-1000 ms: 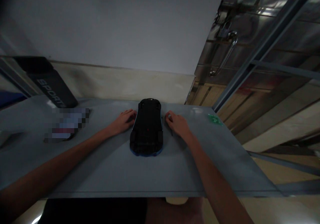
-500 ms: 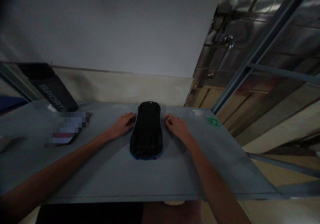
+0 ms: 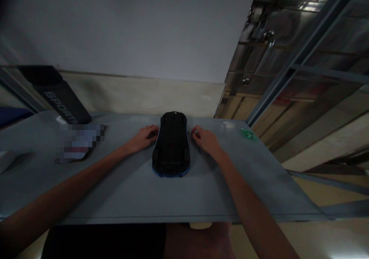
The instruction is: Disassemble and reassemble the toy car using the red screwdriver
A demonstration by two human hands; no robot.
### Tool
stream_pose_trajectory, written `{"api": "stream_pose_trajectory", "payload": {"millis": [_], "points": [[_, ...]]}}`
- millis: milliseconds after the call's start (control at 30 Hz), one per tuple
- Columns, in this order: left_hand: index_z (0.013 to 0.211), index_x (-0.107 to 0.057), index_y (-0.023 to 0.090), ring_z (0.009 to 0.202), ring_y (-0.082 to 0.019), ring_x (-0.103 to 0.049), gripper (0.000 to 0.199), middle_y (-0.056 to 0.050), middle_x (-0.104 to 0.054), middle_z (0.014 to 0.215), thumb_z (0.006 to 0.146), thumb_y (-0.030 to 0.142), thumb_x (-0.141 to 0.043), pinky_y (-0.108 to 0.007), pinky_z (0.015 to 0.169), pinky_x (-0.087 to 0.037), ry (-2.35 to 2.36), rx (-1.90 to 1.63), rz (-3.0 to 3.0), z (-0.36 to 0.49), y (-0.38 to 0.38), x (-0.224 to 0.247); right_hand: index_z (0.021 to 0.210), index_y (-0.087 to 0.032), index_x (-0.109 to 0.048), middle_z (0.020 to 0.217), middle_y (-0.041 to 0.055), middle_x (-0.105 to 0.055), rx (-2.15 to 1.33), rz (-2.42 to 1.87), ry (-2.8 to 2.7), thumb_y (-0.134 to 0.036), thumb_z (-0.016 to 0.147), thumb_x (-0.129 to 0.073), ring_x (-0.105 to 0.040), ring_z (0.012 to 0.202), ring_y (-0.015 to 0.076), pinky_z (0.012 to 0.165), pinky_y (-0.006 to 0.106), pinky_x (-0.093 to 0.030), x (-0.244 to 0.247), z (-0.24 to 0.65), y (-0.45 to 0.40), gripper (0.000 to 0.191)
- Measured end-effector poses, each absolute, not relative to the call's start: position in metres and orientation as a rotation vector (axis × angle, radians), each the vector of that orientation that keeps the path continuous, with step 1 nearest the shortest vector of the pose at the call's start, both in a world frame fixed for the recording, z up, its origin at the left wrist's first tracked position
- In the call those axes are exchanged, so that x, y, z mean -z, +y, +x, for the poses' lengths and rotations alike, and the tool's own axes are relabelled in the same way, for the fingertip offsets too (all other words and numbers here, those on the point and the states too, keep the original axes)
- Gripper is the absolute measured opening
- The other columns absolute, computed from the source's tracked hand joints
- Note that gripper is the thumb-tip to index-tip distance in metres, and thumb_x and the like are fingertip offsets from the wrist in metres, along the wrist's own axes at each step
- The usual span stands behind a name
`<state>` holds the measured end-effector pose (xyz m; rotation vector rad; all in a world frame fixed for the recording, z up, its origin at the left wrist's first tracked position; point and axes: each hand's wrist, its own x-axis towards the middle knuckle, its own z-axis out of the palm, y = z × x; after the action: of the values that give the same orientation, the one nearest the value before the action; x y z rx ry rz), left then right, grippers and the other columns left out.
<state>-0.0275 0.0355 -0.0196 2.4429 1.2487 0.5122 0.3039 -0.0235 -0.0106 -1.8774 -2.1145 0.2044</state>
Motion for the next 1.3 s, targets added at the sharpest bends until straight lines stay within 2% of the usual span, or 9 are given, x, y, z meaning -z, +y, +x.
{"api": "stream_pose_trajectory", "payload": {"millis": [167,333,467,600,733,867,967,1167,1300], "points": [[0.123,-0.081,0.019,0.117,-0.034,-0.075,0.028,-0.012,-0.080,0.120,0.099,0.021,-0.066,-0.058,0.120,-0.057,1.219,-0.533,2.398,-0.028,0.037,0.019,0.127,-0.027,-0.077,0.091,0.0032,-0.084,-0.185,-1.886,-2.110,-0.027,0.116,-0.063,-0.076,0.083,0.0234,0.075,0.032,-0.045,0.011,0.305,-0.024,0.018],[0.124,-0.084,0.017,0.125,-0.034,-0.076,0.031,-0.014,-0.082,0.124,0.101,0.017,-0.063,-0.057,0.126,-0.055,1.206,-0.609,2.289,-0.027,0.037,0.018,0.129,-0.026,-0.077,0.094,0.0044,-0.084,-0.196,-1.884,-2.115,-0.026,0.115,-0.064,-0.076,0.087,0.0244,0.077,0.032,-0.045,0.011,0.305,-0.025,0.019],[0.146,-0.078,0.013,0.143,-0.034,-0.073,0.046,-0.020,-0.079,0.150,0.109,0.020,-0.052,-0.055,0.135,-0.050,1.230,-0.735,2.126,-0.026,0.034,0.016,0.131,-0.026,-0.076,0.097,0.0053,-0.084,-0.228,-1.883,-2.116,-0.025,0.116,-0.063,-0.076,0.090,0.0242,0.078,0.031,-0.045,0.009,0.303,-0.027,0.020],[0.174,-0.058,0.013,0.164,-0.037,-0.063,0.063,-0.024,-0.060,0.183,0.115,0.034,-0.049,-0.056,0.143,-0.040,1.235,-0.851,1.904,-0.023,0.027,0.015,0.130,-0.024,-0.077,0.096,0.0048,-0.083,-0.258,-1.882,-2.120,-0.023,0.115,-0.063,-0.076,0.088,0.0229,0.078,0.030,-0.045,0.005,0.300,-0.030,0.020],[0.187,-0.044,0.022,0.172,-0.038,-0.059,0.079,-0.020,-0.049,0.194,0.114,0.048,-0.057,-0.053,0.136,-0.052,1.156,-0.872,1.694,-0.017,0.020,0.017,0.129,-0.024,-0.077,0.094,0.0034,-0.081,-0.268,-1.862,-2.129,-0.018,0.112,-0.062,-0.074,0.086,0.0219,0.078,0.030,-0.045,0.003,0.298,-0.034,0.024],[0.188,-0.045,0.017,0.177,-0.044,-0.052,0.100,-0.023,-0.052,0.191,0.101,0.053,-0.079,-0.054,0.139,-0.048,1.054,-0.828,1.541,-0.015,0.016,0.015,0.128,-0.023,-0.077,0.091,0.0018,-0.079,-0.279,-1.829,-2.133,-0.016,0.109,-0.064,-0.074,0.085,0.0216,0.078,0.030,-0.044,0.002,0.298,-0.036,0.025],[0.183,-0.055,0.020,0.177,-0.043,-0.051,0.096,-0.018,-0.053,0.192,0.098,0.053,-0.084,-0.052,0.143,-0.044,0.989,-0.813,1.476,-0.018,0.013,0.012,0.132,-0.023,-0.075,0.091,0.0014,-0.078,-0.274,-1.801,-2.111,-0.017,0.111,-0.061,-0.075,0.085,0.0215,0.078,0.030,-0.046,0.002,0.299,-0.036,0.026],[0.183,-0.055,0.026,0.159,-0.040,-0.072,0.097,-0.014,-0.085,0.158,0.097,0.050,-0.091,-0.052,0.136,-0.052,0.935,-0.768,1.324,-0.023,0.004,0.007,0.136,-0.024,-0.069,0.085,0.0006,-0.076,-0.190,-1.523,-1.764,-0.036,0.113,-0.058,-0.078,0.075,0.0251,0.074,0.036,-0.057,-0.002,0.292,-0.038,0.028],[0.185,-0.054,0.028,0.158,-0.040,-0.073,0.102,-0.013,-0.085,0.159,0.094,0.050,-0.096,-0.052,0.137,-0.050,0.944,-0.740,1.297,-0.026,0.000,0.004,0.131,-0.027,-0.066,0.090,0.0026,-0.081,-0.150,-1.308,-1.484,-0.044,0.113,-0.066,-0.082,0.078,0.0253,0.078,0.040,-0.068,-0.013,0.280,-0.052,0.025]]}}
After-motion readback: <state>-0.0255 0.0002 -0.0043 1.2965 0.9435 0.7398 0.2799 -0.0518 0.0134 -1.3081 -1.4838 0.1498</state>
